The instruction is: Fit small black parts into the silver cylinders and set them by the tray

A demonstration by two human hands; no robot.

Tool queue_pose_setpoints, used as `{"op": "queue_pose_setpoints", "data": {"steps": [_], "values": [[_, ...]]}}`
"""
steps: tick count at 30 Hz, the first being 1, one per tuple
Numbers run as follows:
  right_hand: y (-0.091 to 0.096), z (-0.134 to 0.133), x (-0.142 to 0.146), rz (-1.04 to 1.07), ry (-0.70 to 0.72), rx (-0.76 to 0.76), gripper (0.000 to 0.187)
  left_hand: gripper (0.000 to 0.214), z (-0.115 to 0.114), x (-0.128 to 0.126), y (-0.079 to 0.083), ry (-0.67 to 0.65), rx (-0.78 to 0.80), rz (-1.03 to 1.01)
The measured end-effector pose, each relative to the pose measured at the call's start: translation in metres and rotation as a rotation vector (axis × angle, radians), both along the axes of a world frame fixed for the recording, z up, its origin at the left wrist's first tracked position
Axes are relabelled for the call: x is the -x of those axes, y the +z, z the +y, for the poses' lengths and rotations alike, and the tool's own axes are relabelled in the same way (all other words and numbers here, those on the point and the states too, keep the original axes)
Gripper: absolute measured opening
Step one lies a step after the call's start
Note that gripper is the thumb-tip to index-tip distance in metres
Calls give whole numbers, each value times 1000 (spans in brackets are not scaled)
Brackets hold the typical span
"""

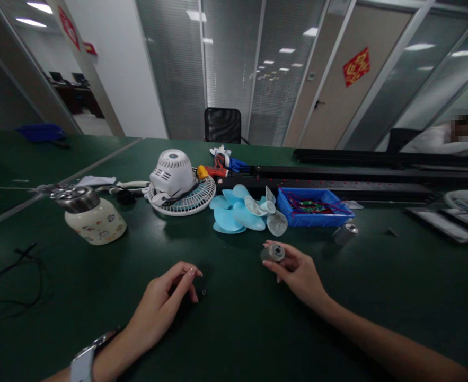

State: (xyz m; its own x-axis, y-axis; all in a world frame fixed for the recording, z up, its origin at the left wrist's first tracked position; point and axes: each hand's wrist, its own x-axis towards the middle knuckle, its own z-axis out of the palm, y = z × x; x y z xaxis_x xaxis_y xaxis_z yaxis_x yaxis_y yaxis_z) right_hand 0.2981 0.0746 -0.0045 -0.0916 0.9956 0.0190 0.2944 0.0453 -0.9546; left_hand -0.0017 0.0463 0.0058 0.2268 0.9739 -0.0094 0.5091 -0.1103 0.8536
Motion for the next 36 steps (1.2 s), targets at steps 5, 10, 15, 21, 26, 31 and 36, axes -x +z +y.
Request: {"op": "queue_pose_setpoints", "data": {"steps": [5, 10, 15, 21, 26, 31, 36], "values": [[1, 17, -50, -132, -336, -106, 65, 34, -1, 1, 1, 2, -7, 1], [-6, 39, -76, -145, -359, -153, 67, 34, 0, -1, 1, 8, -22, 6], [-8, 44, -72, -188, -366, -144, 73, 34, 0, -1, 2, 5, -27, 5], [6, 2, -41, -341, -555, -608, 73, 32, -3, -1, -1, 126, -19, -60], [14, -16, 20, -456, 282, -454, 35, 40, -4, -3, -3, 216, 17, -56], [5, -1, 87, -557, 554, -357, 48, 41, -5, -3, -4, 215, 24, -70], [-5, 9, 97, -541, 544, -429, 29, 42, -5, -3, -2, 208, 33, -54]]}}
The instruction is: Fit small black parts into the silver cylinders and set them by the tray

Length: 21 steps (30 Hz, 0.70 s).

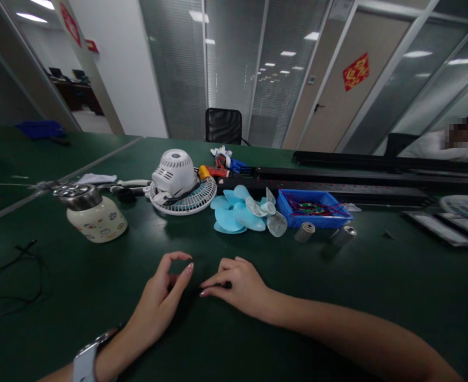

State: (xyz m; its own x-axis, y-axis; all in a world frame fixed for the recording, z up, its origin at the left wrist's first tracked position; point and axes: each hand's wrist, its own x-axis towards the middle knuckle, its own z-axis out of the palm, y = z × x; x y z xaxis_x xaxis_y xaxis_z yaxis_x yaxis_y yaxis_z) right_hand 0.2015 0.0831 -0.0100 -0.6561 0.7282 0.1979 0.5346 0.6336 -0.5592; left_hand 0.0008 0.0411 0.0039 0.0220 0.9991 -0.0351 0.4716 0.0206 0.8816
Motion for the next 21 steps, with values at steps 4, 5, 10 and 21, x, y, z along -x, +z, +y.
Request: {"op": "queue_pose_setpoints", "data": {"steps": [4, 5, 10, 21], "values": [[19, 3, -58, 49, -153, -192, 25, 42, 0, 0, 2, -11, 18, 9], [28, 6, -80, 68, -246, -263, 25, 42, 0, 0, 2, -15, 14, 9], [57, 34, -190, 93, -732, -432, 31, 41, 1, -1, 1, -39, -9, 28], [36, 52, -210, -26, -774, -351, 47, 41, 2, 0, -1, -53, -1, 66]]}}
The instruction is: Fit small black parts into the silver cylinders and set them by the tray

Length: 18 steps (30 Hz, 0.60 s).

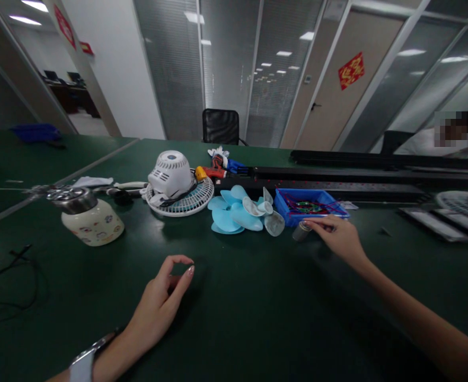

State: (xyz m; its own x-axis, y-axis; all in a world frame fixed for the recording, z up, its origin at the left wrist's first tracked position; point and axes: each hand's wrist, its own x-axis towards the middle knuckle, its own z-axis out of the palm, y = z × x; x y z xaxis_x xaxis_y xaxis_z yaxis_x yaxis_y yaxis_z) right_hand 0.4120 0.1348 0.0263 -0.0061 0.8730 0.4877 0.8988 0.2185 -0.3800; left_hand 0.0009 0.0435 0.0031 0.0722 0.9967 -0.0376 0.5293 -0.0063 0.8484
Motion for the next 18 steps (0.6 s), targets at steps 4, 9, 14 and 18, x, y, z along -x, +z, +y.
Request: {"op": "queue_pose_setpoints", "data": {"steps": [4, 9, 14, 18], "values": [[-1, 2, -1, -41, 20, 61, 45, 39, 0, 0, 0, -10, -5, 0], [0, -17, -8, -226, -138, -168, 47, 37, 2, -2, -1, -14, -19, 5], [-15, -33, -39, -107, -342, -180, 66, 37, 0, -1, -1, -32, -23, 7], [-31, -25, -59, 71, -263, -19, 74, 36, 0, 1, -4, -36, -23, 9]]}}
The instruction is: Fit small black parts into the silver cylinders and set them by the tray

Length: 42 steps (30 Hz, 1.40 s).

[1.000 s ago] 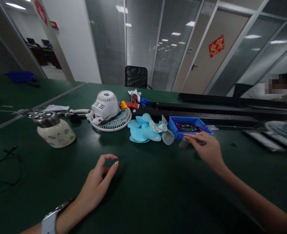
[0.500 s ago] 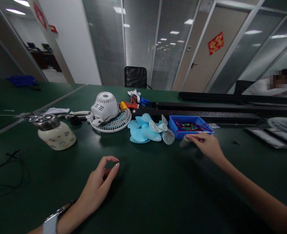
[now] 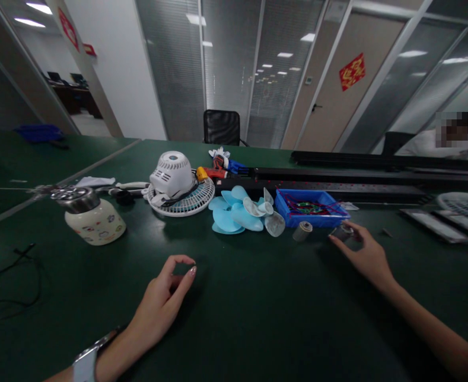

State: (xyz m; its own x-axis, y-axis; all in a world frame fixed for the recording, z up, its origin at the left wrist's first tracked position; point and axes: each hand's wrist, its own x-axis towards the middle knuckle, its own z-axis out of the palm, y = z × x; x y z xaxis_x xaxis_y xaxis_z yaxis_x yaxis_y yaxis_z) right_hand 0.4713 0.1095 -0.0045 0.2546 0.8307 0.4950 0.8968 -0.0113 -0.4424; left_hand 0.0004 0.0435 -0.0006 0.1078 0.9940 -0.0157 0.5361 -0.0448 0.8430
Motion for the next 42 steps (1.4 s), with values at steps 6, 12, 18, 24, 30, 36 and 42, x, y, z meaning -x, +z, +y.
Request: {"op": "queue_pose_setpoints", "data": {"steps": [6, 12, 18, 24, 30, 36, 42], "values": [[-2, -19, 8, 101, 34, -14, 66, 33, 1, 1, -3, 5, -8, -16], [6, -70, 78, 132, 450, 135, 44, 24, -6, -4, -3, -85, -112, -86], [6, -64, 183, 311, 926, 242, 53, 42, -15, -9, 3, -228, -499, -85], [0, -63, 242, 417, 1049, 294, 56, 47, -19, -17, 18, -283, -538, 9], [2, -63, 245, 408, 1093, 271, 52, 46, -19, -23, 5, -181, -403, -137], [4, -63, 245, 348, 1075, 270, 44, 29, -21, -31, 4, -122, -483, -279], [7, -65, 244, 349, 1045, 245, 42, 34, -14, -27, 12, 53, -530, -313]]}}
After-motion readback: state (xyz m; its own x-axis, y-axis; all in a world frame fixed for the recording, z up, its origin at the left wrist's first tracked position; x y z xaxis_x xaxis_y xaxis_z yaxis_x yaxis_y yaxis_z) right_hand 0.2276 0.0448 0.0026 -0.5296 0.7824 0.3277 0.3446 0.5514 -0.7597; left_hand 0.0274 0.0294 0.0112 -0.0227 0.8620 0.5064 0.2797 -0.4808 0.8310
